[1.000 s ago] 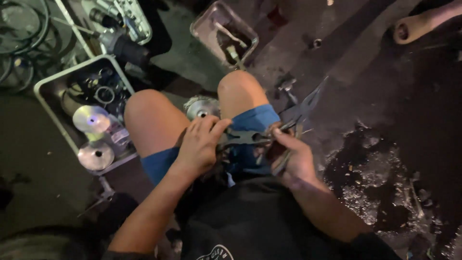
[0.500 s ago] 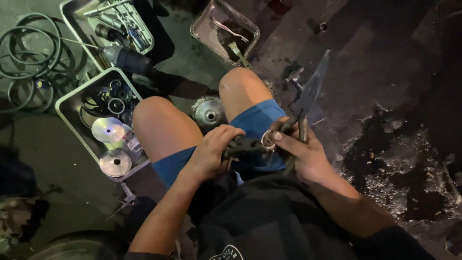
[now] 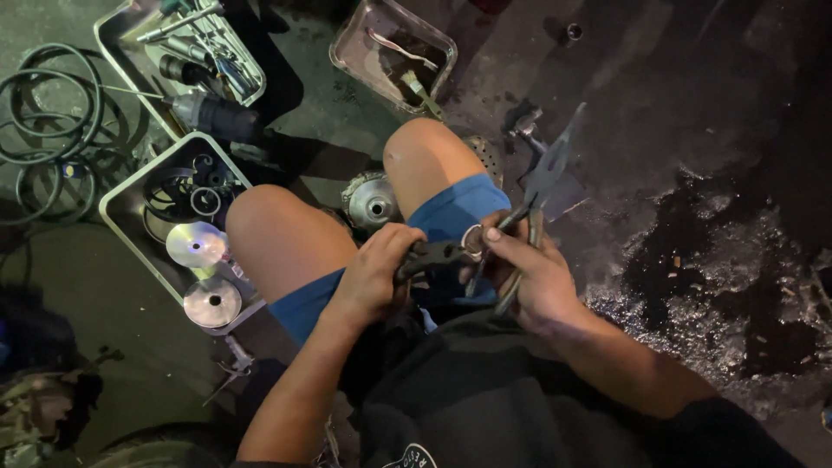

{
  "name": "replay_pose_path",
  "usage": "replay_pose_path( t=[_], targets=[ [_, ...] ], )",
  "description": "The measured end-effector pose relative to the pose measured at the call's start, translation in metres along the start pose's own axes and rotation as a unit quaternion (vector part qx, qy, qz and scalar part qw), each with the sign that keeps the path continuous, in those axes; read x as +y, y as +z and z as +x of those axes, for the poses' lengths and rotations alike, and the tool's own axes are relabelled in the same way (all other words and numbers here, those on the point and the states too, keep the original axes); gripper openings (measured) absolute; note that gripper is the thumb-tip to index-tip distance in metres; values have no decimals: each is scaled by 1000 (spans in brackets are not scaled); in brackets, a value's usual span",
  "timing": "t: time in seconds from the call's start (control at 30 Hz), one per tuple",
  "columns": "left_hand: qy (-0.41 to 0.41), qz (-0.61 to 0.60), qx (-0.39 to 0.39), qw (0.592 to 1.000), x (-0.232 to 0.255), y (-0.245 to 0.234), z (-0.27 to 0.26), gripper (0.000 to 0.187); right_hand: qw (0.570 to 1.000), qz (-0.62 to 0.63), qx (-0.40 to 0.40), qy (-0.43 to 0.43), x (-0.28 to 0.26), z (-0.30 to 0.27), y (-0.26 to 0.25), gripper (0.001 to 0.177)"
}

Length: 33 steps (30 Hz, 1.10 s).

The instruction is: The person sits on the floor and uses pliers to manipulate a small metal ring or clip, repeatedly bending and adjusting it. They then open a small plastic bag and remove a small metal bearing or ring, inspecting it with their hands.

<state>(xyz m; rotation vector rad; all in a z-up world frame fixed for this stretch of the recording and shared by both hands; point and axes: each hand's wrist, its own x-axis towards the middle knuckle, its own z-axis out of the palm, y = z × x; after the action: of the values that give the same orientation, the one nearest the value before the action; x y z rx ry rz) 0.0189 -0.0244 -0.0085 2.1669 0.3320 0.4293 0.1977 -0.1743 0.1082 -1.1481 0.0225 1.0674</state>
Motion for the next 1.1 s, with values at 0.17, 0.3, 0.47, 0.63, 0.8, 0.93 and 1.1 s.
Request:
replay_pose_path(
  t=[0.17,0.3,0.47,0.63,0.8,0.93,1.1],
  targets=[
    [-14,-9,2,1000,4,0,3,50,999,37,-24,18,1,12,-11,31],
    [-18,-9,8,1000,18,-6,8,47,995,-64,-66,-42,-22,11,-6,23],
    [-15,-29,0,999,13,-2,6,51,980,-137,-116,-90,-25,13,-12,19],
    [7,-21,-18,1000,15,-5,5,57,962,-196,-153,-110,-13,28,-41,24],
    [8,-26,-29,999,18,-7,4,61,951,-165,-213,-151,-15,30,-42,16],
    [8,-31,-22,999,15,-3,1,59,948,-161,-226,-153,-10,34,-50,17],
    [7,-5,-35,999,5,4,-4,60,949,-170,-229,-136,-14,36,-50,19]
  ],
)
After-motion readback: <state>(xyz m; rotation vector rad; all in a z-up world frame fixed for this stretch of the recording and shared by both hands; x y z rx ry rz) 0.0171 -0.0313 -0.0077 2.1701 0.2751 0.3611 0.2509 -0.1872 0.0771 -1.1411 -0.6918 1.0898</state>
